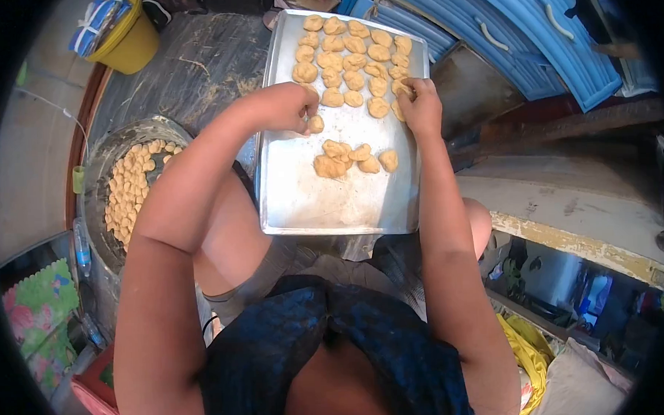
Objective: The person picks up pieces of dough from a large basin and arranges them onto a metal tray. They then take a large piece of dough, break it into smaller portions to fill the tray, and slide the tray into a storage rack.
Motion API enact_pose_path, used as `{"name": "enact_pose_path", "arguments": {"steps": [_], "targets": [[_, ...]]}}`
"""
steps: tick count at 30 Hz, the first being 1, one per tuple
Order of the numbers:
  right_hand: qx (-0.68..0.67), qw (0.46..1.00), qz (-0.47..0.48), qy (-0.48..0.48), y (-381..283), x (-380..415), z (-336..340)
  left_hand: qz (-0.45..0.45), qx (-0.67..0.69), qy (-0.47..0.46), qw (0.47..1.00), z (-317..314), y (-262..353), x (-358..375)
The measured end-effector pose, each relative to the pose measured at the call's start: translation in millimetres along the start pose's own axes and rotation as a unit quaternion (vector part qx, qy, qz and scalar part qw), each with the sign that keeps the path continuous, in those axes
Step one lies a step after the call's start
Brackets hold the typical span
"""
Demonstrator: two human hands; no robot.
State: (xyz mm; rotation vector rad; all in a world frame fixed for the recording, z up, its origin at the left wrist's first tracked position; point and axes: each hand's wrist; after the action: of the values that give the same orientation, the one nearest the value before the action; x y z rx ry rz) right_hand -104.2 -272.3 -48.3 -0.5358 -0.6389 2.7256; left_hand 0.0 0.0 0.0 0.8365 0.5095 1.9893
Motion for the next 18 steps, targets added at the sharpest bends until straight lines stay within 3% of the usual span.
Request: {"name": "enact_pose_path", "arguments": {"steps": [5, 11, 14, 16, 17, 18], "targets": [[0.007, 0.999, -0.045, 0.011, -8.9, 3.2, 20.7, 0.003, -0.062, 0.031, 0.998, -8.8, 0.2, -4.1], [-0.061, 0.991, -0.097, -0.076, -9.5, 30.0, 20.4, 0.039, -0.115, 0.072, 0.99, -12.0, 16.2, 1.1], [-0.041, 0.993, -0.089, -0.07, -15.3, 27.9, 21.2, 0.015, -0.103, 0.083, 0.991, -18.4, 15.5, 0.0], [0.006, 1.0, 0.011, -0.022, -35.7, 30.8, 25.4, 0.01, -0.119, 0.075, 0.99, -21.2, 15.0, -0.9], [0.005, 1.0, 0.012, -0.024, -49.4, 34.3, 26.0, 0.004, -0.136, 0.066, 0.989, -21.4, 14.2, -1.0], [-0.064, 0.992, 0.004, -0.108, -67.8, 39.0, 25.9, 0.006, -0.136, 0.066, 0.989, -19.9, 12.6, -0.9]]}}
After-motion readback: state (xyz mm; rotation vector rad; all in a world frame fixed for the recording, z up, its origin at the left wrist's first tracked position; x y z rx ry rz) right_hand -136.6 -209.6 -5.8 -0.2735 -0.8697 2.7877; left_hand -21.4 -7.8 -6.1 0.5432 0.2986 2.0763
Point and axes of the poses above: each hand's wrist, its own x-axis away from the middle knuckle, its own z-axis out of the back of the hand, y = z × x
